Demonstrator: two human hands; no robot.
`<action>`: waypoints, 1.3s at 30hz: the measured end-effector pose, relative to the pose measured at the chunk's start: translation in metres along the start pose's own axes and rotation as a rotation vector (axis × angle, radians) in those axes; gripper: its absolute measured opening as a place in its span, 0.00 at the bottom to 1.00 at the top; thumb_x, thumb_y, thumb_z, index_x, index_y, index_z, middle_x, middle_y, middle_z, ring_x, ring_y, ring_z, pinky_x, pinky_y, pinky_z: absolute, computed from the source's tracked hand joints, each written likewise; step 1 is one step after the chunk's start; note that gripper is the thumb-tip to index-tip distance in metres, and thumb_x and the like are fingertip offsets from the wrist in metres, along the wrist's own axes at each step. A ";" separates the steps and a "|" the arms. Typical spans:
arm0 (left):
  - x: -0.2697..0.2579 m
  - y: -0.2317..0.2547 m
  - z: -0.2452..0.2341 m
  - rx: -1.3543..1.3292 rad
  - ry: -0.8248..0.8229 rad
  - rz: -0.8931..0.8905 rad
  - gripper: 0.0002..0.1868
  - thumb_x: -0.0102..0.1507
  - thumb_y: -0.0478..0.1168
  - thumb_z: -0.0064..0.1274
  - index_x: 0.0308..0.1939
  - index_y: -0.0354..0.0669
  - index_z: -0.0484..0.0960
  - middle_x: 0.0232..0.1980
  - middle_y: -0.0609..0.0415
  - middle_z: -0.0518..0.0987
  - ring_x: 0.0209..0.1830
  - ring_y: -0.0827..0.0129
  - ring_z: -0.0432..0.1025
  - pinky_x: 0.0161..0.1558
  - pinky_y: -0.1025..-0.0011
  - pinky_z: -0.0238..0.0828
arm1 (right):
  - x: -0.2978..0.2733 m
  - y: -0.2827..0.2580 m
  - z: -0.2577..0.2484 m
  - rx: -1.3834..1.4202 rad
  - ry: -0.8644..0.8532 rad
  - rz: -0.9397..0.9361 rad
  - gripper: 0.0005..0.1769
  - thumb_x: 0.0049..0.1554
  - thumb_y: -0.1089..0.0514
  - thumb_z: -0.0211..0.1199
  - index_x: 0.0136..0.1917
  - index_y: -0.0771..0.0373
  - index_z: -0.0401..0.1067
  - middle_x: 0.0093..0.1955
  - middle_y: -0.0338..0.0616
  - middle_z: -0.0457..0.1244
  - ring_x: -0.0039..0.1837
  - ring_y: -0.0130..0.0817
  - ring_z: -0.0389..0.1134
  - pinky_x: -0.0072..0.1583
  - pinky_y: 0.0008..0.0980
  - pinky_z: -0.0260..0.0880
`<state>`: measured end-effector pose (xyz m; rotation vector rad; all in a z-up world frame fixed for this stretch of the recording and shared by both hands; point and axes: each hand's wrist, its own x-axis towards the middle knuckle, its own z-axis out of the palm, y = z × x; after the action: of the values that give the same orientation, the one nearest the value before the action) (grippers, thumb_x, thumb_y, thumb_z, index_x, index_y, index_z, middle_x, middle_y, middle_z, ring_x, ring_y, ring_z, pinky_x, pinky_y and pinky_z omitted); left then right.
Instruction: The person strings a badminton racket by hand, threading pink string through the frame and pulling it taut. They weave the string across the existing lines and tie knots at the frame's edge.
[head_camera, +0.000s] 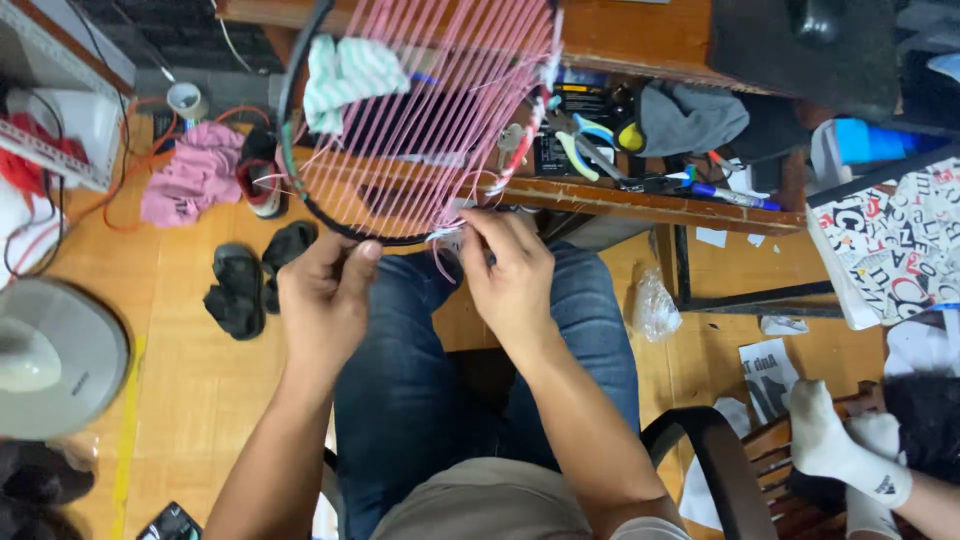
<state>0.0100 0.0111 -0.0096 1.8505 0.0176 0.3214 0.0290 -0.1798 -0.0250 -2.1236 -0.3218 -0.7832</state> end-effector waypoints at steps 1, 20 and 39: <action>-0.001 -0.002 -0.002 -0.020 0.018 0.037 0.07 0.70 0.35 0.56 0.42 0.33 0.81 0.29 0.59 0.76 0.28 0.82 0.66 0.32 0.79 0.63 | -0.002 0.001 0.001 -0.006 0.000 0.029 0.15 0.57 0.67 0.66 0.59 0.63 0.75 0.46 0.44 0.67 0.48 0.45 0.71 0.51 0.39 0.73; 0.027 -0.053 -0.047 -0.258 0.221 0.082 0.05 0.75 0.36 0.55 0.47 0.38 0.78 0.39 0.63 0.76 0.35 0.83 0.65 0.39 0.79 0.61 | -0.049 0.107 -0.056 1.733 0.062 0.644 0.05 0.68 0.62 0.58 0.57 0.61 0.71 0.44 0.40 0.64 0.49 0.29 0.63 0.51 0.29 0.64; 0.066 -0.019 -0.031 -0.424 0.114 0.048 0.11 0.74 0.40 0.54 0.42 0.39 0.71 0.31 0.62 0.70 0.27 0.81 0.62 0.28 0.79 0.58 | -0.099 0.027 0.004 0.671 -0.620 0.276 0.03 0.62 0.66 0.60 0.49 0.68 0.73 0.68 0.51 0.65 0.56 0.36 0.74 0.52 0.30 0.76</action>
<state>0.0691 0.0573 -0.0058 1.4125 -0.0152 0.4287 -0.0330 -0.1892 -0.1059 -1.6551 -0.5146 0.1629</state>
